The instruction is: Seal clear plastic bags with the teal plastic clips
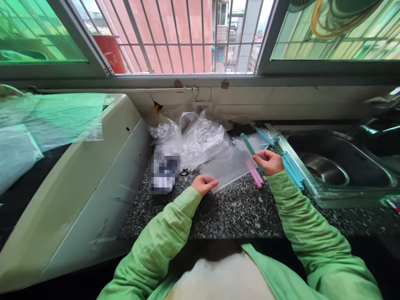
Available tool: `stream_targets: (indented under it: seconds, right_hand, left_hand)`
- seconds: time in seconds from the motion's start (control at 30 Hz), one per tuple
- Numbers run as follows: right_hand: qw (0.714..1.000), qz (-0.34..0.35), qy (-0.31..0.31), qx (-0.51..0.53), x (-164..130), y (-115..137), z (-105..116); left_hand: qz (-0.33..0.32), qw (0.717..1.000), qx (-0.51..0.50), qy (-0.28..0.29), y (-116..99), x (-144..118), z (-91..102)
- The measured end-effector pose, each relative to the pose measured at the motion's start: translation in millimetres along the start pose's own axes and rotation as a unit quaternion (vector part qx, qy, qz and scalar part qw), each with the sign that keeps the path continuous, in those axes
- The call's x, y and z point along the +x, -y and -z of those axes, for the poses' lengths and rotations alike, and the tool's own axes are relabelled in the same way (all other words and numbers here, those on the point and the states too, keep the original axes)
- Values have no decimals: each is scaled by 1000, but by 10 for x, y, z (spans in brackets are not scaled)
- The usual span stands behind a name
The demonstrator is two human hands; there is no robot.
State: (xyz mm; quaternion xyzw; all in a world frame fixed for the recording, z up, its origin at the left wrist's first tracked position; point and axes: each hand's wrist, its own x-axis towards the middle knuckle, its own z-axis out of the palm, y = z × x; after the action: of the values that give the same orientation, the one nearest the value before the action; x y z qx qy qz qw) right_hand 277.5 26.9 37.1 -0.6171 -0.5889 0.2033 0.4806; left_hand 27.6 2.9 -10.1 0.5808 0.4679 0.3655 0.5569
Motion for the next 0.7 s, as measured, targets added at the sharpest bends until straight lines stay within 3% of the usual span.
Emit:
stream_targets:
  seconds: [0.2,0.33,0.53,0.7]
  right_hand:
    - [1000,-7,12,-20,14,-31,87]
    - [996,1,44,-82,148,-11,236]
    - [991,-1,50,-123,728,-15,563]
    - [984,-39,48,-168,1265,-227,729]
  left_hand:
    - [21,999,6,-28,1,65,3]
    - [6,998,14,-62,-167,232,-7]
    - [-22,991,76,-108,-583,766,-179]
    - [-26,970,169,-171,-737,1314,-438]
